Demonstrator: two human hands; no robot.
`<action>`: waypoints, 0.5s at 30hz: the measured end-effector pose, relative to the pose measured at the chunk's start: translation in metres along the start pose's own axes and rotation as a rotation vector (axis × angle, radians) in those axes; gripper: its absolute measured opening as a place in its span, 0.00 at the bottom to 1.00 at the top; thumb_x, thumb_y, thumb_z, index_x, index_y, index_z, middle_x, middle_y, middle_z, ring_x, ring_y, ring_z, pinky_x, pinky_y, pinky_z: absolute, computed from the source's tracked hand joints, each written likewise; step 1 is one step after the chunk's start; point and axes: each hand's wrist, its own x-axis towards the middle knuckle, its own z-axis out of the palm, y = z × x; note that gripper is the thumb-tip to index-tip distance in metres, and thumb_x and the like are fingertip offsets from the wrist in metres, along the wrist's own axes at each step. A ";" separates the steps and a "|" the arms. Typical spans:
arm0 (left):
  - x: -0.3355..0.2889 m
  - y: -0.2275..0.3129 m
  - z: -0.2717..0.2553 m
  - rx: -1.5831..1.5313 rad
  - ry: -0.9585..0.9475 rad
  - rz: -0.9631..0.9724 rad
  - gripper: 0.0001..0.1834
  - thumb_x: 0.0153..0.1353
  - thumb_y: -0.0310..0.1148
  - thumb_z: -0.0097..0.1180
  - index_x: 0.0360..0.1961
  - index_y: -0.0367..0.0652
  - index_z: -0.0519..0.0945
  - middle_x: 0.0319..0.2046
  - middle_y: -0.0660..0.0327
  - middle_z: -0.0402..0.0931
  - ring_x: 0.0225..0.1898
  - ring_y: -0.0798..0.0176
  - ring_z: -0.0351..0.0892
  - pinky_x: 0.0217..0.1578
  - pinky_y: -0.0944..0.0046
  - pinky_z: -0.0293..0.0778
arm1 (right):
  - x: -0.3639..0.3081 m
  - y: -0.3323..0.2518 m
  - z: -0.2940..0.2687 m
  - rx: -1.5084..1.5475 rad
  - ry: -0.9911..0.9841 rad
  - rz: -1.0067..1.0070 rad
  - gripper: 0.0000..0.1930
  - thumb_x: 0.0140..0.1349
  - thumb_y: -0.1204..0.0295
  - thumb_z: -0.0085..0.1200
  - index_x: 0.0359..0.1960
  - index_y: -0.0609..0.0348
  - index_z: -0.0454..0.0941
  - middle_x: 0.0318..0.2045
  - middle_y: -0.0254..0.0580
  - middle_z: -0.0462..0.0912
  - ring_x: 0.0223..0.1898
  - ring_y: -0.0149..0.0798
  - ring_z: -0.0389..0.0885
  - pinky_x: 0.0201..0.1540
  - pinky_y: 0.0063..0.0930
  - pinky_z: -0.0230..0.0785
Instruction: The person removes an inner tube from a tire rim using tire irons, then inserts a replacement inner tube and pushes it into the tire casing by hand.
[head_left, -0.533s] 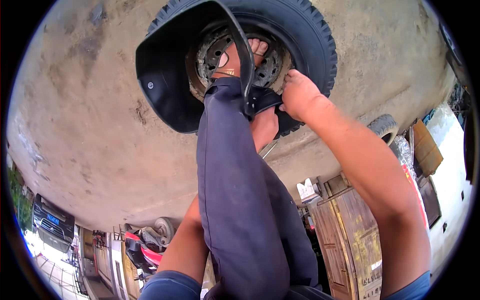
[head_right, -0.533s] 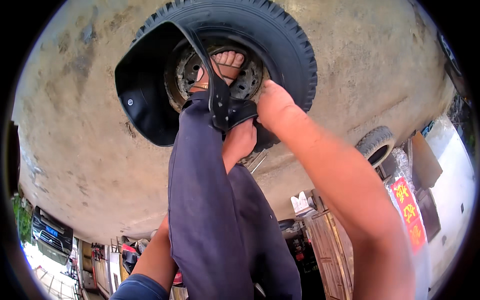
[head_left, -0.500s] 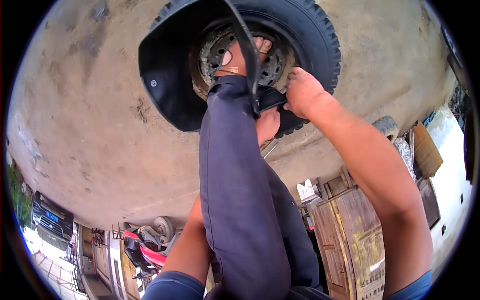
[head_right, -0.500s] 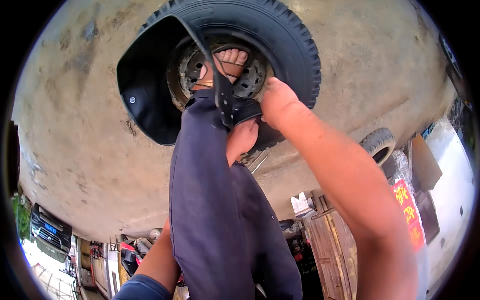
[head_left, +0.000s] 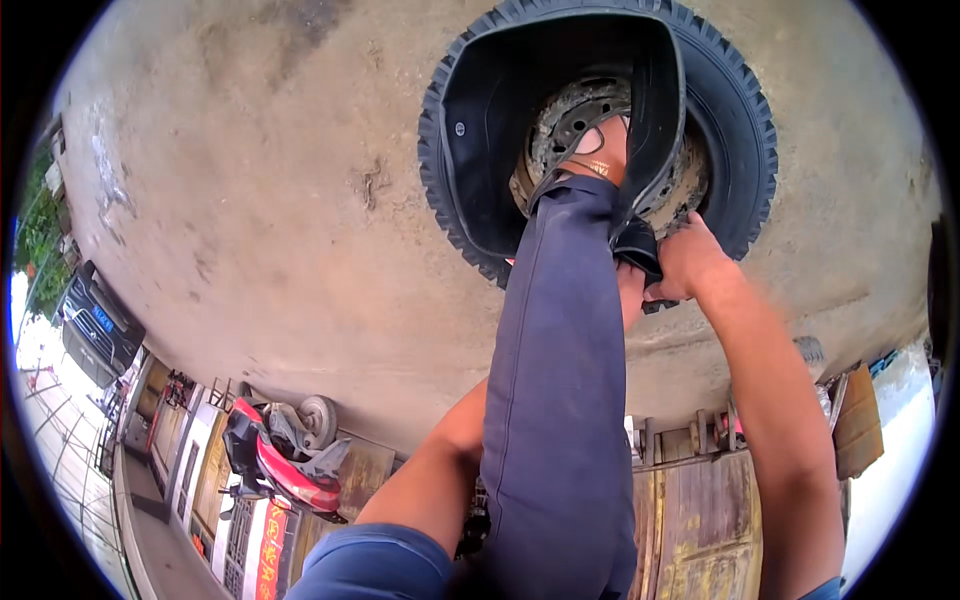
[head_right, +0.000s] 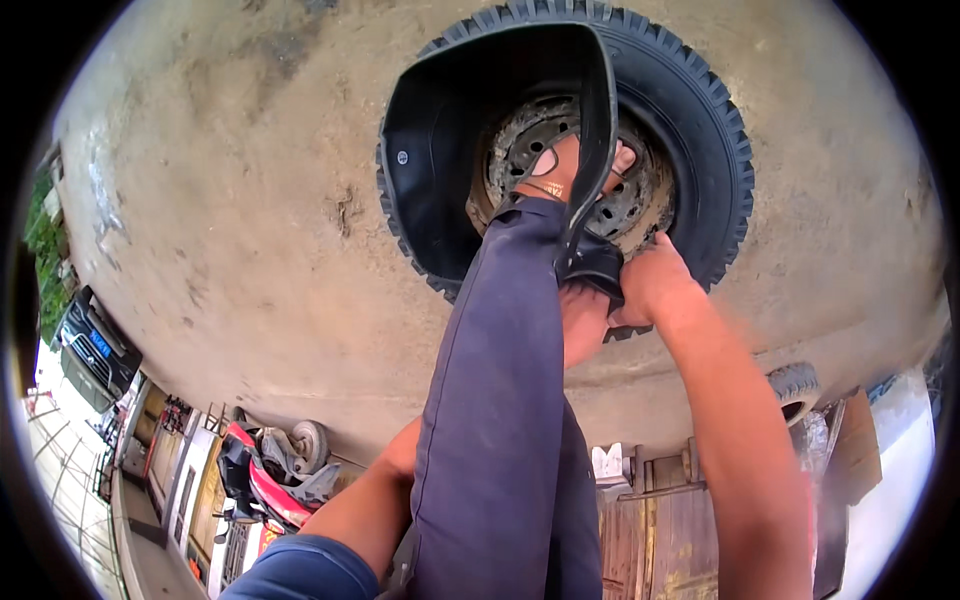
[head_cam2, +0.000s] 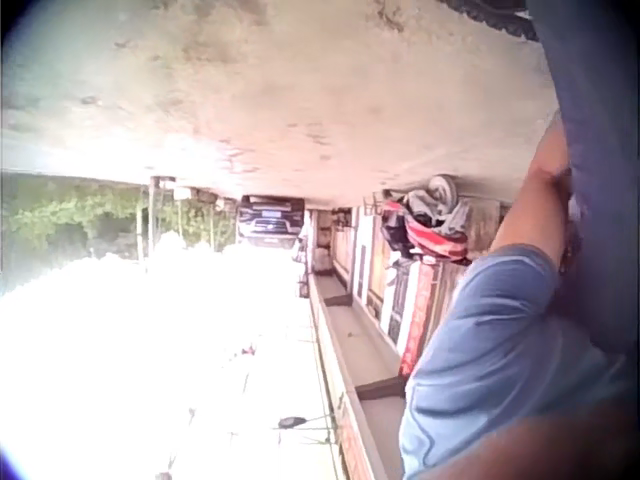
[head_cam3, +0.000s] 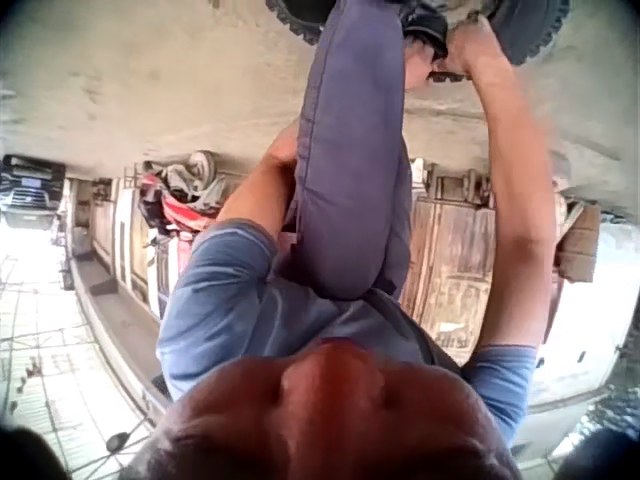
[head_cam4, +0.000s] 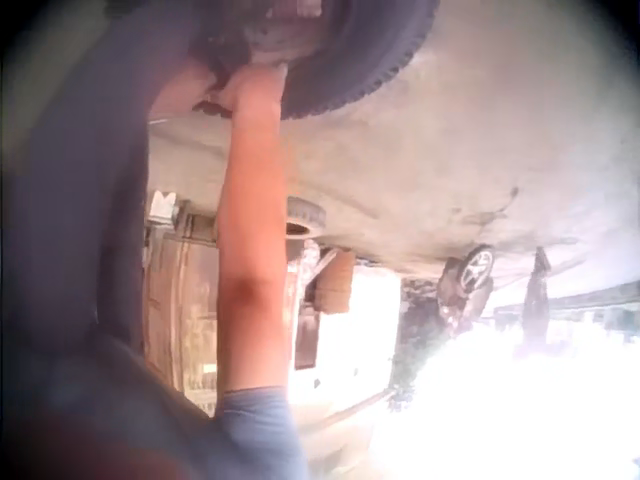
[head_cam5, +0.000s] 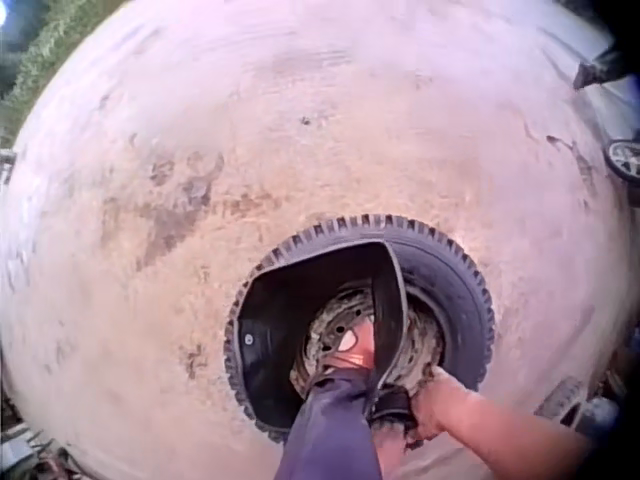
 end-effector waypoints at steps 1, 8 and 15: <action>-0.041 0.010 -0.010 -0.037 -0.035 -0.047 0.16 0.66 0.34 0.54 0.52 0.39 0.79 0.49 0.53 0.81 0.54 0.48 0.79 0.56 0.53 0.75 | 0.001 -0.006 0.006 0.002 0.016 -0.007 0.40 0.54 0.32 0.59 0.50 0.58 0.88 0.56 0.45 0.85 0.65 0.42 0.76 0.76 0.43 0.48; -0.146 -0.059 -0.111 0.626 -0.293 -0.571 0.18 0.56 0.28 0.61 0.49 0.37 0.80 0.50 0.51 0.81 0.58 0.46 0.77 0.59 0.50 0.72 | 0.008 -0.002 0.028 -0.040 0.292 0.027 0.30 0.61 0.40 0.61 0.44 0.56 0.89 0.47 0.41 0.88 0.57 0.39 0.81 0.71 0.38 0.53; -0.039 -0.087 -0.155 0.791 -0.376 0.216 0.17 0.55 0.28 0.57 0.47 0.40 0.82 0.47 0.49 0.82 0.54 0.44 0.80 0.56 0.47 0.74 | 0.011 0.002 0.032 0.037 0.302 0.012 0.31 0.66 0.39 0.53 0.42 0.57 0.89 0.45 0.41 0.88 0.56 0.40 0.82 0.71 0.37 0.53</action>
